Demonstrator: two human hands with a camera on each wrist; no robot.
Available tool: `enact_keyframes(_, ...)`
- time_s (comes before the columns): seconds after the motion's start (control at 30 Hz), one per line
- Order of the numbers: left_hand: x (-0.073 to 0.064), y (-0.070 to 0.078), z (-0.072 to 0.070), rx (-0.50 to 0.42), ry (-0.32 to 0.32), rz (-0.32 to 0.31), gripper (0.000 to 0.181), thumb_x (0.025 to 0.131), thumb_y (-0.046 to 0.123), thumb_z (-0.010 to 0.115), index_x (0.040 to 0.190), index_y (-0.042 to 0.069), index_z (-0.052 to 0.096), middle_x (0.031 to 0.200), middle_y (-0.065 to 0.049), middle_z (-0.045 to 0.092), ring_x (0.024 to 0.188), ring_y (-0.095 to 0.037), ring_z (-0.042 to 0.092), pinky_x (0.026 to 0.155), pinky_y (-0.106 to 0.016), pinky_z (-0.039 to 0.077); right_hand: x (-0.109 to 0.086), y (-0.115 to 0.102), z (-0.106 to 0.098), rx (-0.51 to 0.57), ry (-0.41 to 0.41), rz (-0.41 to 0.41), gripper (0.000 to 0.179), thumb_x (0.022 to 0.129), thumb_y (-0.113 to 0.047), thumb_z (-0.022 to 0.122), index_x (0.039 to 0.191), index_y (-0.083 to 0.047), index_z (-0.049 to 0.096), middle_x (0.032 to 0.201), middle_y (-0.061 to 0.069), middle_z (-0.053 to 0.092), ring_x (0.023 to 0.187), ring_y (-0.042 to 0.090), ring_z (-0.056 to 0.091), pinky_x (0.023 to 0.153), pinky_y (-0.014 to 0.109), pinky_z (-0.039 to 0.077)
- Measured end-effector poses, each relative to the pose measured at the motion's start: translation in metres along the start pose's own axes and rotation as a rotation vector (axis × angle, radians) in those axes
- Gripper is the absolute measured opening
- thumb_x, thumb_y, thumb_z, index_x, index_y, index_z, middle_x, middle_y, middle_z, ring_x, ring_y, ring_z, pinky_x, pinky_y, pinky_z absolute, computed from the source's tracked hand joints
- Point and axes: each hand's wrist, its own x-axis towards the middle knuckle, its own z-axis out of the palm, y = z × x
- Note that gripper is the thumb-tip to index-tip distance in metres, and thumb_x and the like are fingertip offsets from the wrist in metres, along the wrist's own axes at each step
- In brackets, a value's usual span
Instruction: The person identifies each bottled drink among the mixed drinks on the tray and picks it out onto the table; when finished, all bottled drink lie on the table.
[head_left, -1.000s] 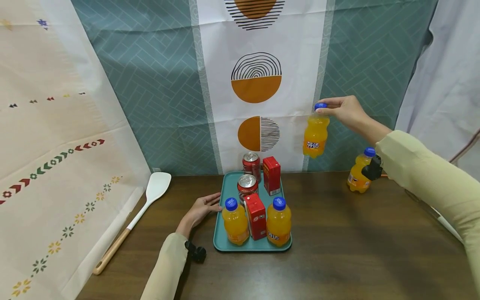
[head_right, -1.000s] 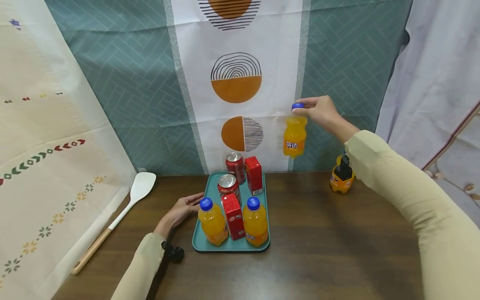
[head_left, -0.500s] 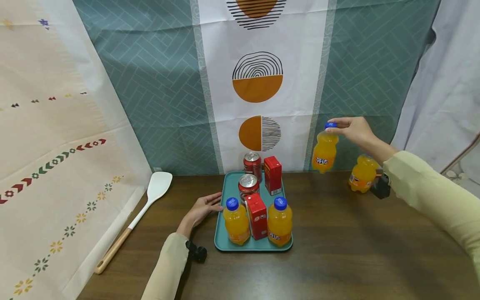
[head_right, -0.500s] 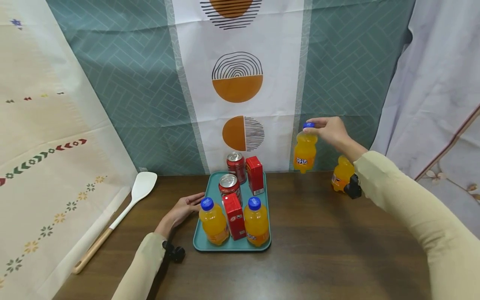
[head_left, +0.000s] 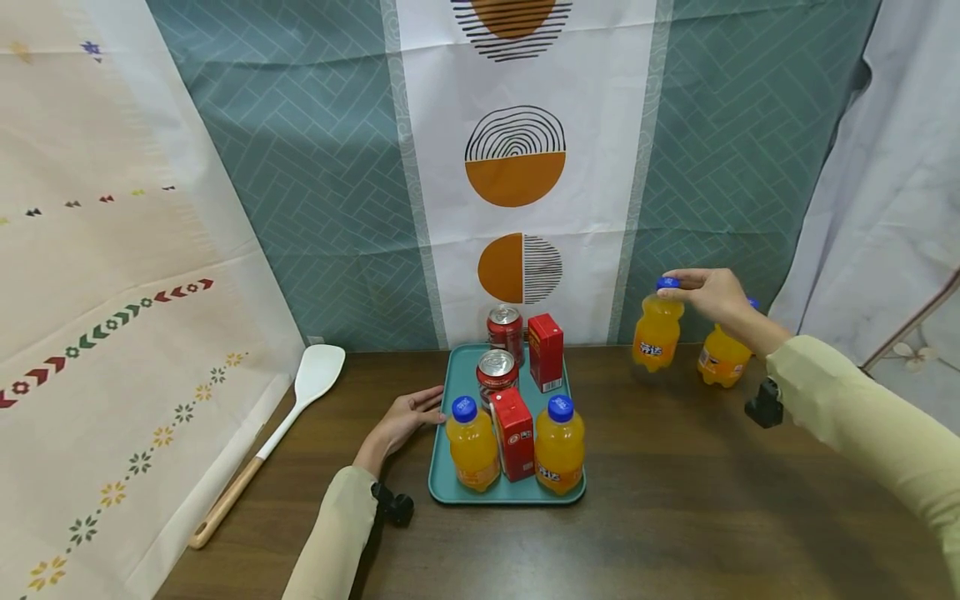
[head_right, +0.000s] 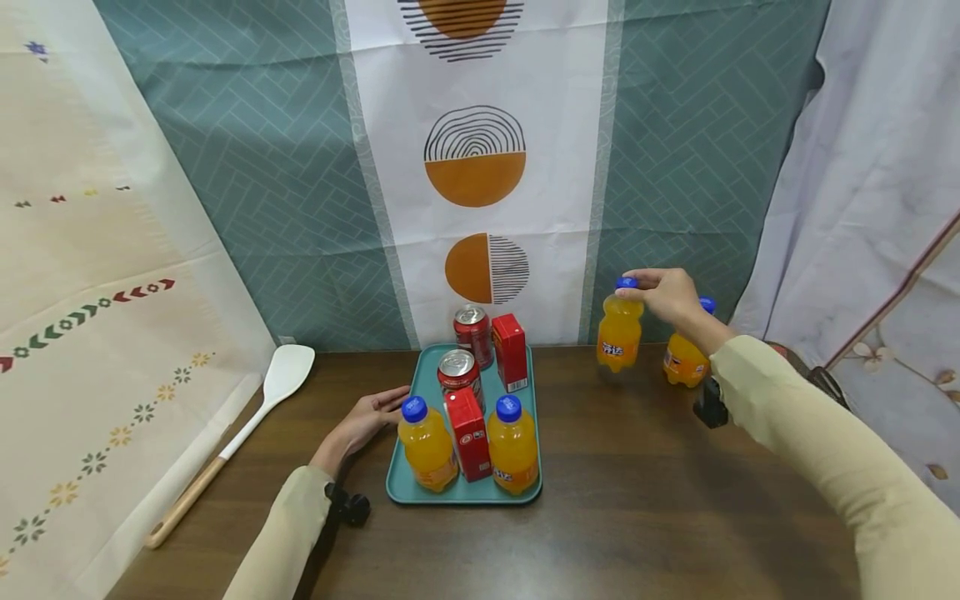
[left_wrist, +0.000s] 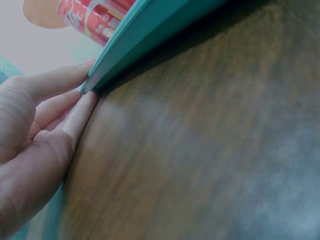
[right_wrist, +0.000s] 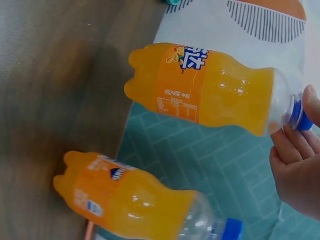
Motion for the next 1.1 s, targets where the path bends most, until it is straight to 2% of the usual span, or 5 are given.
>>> enact_keyframes(0.23, -0.002, -0.001, 0.0, 0.005, 0.003, -0.007, 0.066, 0.09, 0.004, 0.066, 0.148, -0.003, 0.036, 0.154, -0.023, 0.037, 0.14, -0.037, 0.041, 0.111, -0.04, 0.042, -0.002, 0.014, 0.008, -0.019, 0.023, 0.007, 0.068, 0.092, -0.046, 0.063, 0.141, -0.001, 0.049, 0.143, 0.026, 0.046, 0.137, 0.047, 0.039, 0.113, 0.061, 0.035)
enact_keyframes(0.37, -0.002, -0.003, 0.0, 0.006, 0.007, -0.008, 0.067, 0.089, 0.005, 0.068, 0.148, -0.003, 0.037, 0.153, -0.023, 0.038, 0.14, -0.037, 0.042, 0.11, -0.039, 0.043, -0.004, 0.021, 0.011, -0.016, 0.017, 0.015, 0.072, 0.091, -0.049, 0.062, 0.142, 0.001, 0.048, 0.143, 0.027, 0.045, 0.137, 0.047, 0.039, 0.113, 0.061, 0.035)
enact_keyframes(0.53, -0.002, -0.004, 0.001, 0.015, 0.006, -0.008, 0.067, 0.089, 0.006, 0.068, 0.148, -0.003, 0.037, 0.153, -0.023, 0.038, 0.14, -0.037, 0.042, 0.11, -0.039, 0.043, -0.007, 0.029, 0.015, -0.012, 0.02, 0.019, 0.068, 0.093, -0.046, 0.061, 0.141, 0.0, 0.048, 0.143, 0.027, 0.046, 0.137, 0.048, 0.039, 0.113, 0.061, 0.036)
enact_keyframes(0.77, -0.002, -0.001, 0.001, -0.01, 0.019, -0.023, 0.065, 0.089, 0.002, 0.067, 0.147, 0.0, 0.04, 0.152, -0.021, 0.041, 0.139, -0.035, 0.044, 0.11, -0.039, 0.043, -0.009, 0.034, 0.017, -0.002, 0.027, 0.007, 0.066, 0.094, -0.044, 0.06, 0.142, 0.0, 0.047, 0.145, 0.029, 0.044, 0.137, 0.048, 0.038, 0.113, 0.063, 0.034)
enact_keyframes(1.1, 0.0, 0.0, 0.0, -0.022, 0.0, -0.011, 0.064, 0.09, 0.002, 0.065, 0.148, 0.0, 0.038, 0.153, -0.021, 0.04, 0.139, -0.035, 0.043, 0.109, -0.037, 0.044, -0.008, 0.035, 0.016, 0.038, -0.024, 0.0, 0.072, 0.095, -0.047, 0.056, 0.147, 0.0, 0.039, 0.15, 0.03, 0.038, 0.139, 0.049, 0.033, 0.114, 0.064, 0.03)
